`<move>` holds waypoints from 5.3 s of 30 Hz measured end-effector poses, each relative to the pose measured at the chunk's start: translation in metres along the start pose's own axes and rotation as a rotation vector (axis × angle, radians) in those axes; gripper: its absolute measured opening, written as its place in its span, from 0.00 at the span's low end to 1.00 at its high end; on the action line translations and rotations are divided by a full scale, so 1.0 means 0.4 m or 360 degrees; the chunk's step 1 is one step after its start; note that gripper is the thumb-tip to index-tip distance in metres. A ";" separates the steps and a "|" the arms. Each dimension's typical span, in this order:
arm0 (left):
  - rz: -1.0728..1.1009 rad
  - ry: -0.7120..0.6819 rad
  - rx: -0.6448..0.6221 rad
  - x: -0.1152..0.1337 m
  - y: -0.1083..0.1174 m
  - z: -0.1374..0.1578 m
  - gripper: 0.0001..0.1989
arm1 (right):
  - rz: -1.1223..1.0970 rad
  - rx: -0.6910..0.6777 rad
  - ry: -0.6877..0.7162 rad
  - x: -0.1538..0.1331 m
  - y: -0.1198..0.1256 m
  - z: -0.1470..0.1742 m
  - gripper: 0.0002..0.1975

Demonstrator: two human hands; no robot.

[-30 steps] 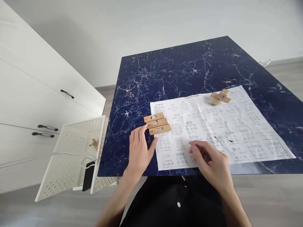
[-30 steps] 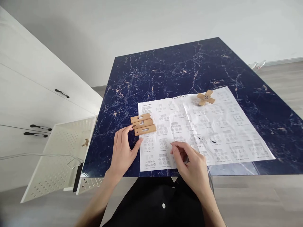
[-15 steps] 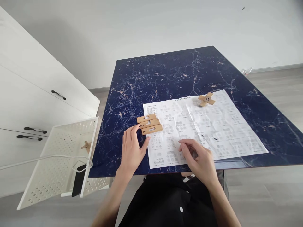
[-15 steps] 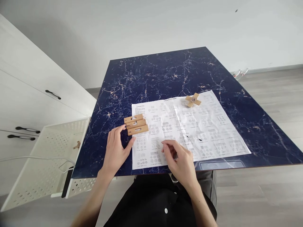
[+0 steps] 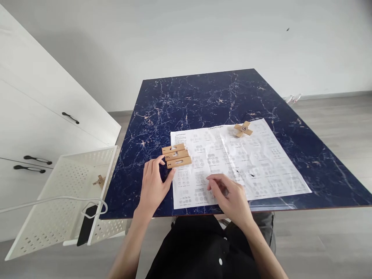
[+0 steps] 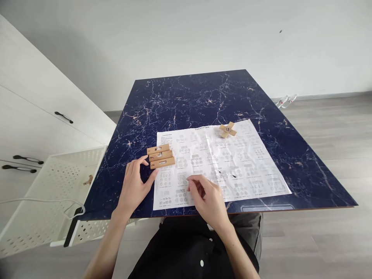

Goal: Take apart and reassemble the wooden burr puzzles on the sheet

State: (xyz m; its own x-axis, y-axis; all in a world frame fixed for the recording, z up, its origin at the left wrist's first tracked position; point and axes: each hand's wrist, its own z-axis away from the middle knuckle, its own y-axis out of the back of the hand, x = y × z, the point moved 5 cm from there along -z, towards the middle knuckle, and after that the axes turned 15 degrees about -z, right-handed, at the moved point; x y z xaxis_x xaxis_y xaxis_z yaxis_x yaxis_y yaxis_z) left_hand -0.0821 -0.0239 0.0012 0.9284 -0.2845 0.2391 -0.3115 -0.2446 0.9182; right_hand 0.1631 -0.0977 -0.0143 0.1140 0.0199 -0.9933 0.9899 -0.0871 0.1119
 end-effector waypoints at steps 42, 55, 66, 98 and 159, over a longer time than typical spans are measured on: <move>0.0210 -0.0002 0.0292 0.039 0.059 0.010 0.14 | 0.0061 -0.0061 0.0542 -0.065 0.216 -0.328 0.17; 0.0863 -0.0121 -0.0348 0.162 0.019 0.037 0.41 | -0.0326 -0.0434 0.0148 -0.085 0.025 -0.108 0.13; 0.0906 0.0029 -0.0441 0.153 -0.008 0.066 0.36 | -0.0001 -0.0593 0.0247 -0.046 0.025 -0.075 0.10; 0.1480 -0.0022 -0.0595 0.166 0.000 0.057 0.27 | 0.0216 -0.0554 0.0654 -0.092 0.004 -0.032 0.04; 0.2518 0.0231 -0.1684 0.253 -0.062 0.119 0.35 | -0.0098 -0.0792 0.0516 -0.118 0.054 -0.010 0.08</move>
State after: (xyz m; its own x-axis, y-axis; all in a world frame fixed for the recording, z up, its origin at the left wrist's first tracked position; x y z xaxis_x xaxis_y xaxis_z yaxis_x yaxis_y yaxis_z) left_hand 0.0099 -0.0907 -0.0123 -0.0154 0.4340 0.9008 -0.5882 0.7246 -0.3592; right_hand 0.1794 -0.0966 0.0349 -0.0027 0.3197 -0.9475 0.9071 0.3995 0.1323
